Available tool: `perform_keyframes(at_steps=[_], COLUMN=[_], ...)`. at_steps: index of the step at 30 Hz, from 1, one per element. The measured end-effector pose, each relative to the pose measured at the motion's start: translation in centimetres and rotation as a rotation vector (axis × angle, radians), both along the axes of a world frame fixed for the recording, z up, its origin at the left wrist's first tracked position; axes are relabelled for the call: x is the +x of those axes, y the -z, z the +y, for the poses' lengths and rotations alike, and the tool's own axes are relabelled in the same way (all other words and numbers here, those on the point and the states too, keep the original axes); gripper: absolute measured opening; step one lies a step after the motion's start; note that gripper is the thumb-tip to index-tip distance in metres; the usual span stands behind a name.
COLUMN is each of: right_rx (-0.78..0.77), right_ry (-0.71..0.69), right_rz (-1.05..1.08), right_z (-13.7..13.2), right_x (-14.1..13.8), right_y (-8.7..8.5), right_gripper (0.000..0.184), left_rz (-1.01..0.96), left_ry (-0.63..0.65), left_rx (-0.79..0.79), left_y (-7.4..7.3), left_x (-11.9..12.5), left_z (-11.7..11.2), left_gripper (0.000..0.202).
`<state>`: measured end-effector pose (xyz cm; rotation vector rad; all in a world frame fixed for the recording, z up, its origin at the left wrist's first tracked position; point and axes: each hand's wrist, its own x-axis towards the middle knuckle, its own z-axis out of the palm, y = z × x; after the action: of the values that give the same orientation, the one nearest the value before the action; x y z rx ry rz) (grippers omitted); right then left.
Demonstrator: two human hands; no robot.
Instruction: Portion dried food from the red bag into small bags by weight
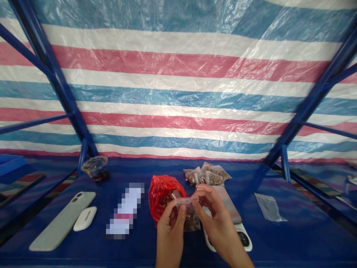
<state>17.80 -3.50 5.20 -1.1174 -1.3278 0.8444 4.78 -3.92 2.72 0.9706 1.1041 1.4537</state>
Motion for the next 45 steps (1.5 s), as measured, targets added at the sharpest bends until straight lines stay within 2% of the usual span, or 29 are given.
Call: perform_keyframes(at_steps=[5, 10, 14, 22, 27, 32, 34, 40, 45], right_rx=[-0.030, -0.033, -0.051, -0.050, -0.030, -0.060, -0.066, -0.045, -0.042], right_ry=[0.027, 0.000, -0.025, -0.039, 0.006, -0.051, -0.047, -0.025, -0.084], right_rz=[0.010, 0.004, -0.009, 0.029, 0.057, 0.063, 0.068, 0.083, 0.035], right_z=[0.0, -0.1, -0.3, -0.1, -0.3, -0.5, -0.5, -0.5, -0.7], right_x=[-0.6, -1.0, -1.3, -1.2, -1.3, -1.4, -1.5, -1.5, -1.6], right_y=[0.5, 0.4, -0.1, 0.4, 0.1, -0.2, -0.3, -0.5, -0.9], right_gripper=[0.035, 0.045, 0.035, 0.044, 0.038, 0.047, 0.045, 0.042, 0.043], left_rz=[0.050, 0.044, 0.035, -0.025, -0.030, -0.038, -0.037, -0.083, -0.051], left_ry=[0.041, 0.043, 0.064, -0.032, -0.028, -0.056, -0.068, -0.073, -0.018], left_rx=[0.003, 0.027, 0.022, 0.009, 0.029, 0.052, 0.050, 0.034, 0.054], left_y=[-0.1, 0.0, -0.2, -1.0, -1.0, -1.2, -1.2, -0.7, -0.2], left_x=[-0.3, -0.4, -0.5, -0.4, -0.2, 0.0, 0.1, 0.0, -0.5], left_z=[-0.2, -0.3, -0.3, -0.5, -0.4, -0.3, -0.3, -0.2, -0.2], left_gripper=[0.046, 0.043, 0.041, 0.044, 0.043, 0.041, 0.042, 0.041, 0.038])
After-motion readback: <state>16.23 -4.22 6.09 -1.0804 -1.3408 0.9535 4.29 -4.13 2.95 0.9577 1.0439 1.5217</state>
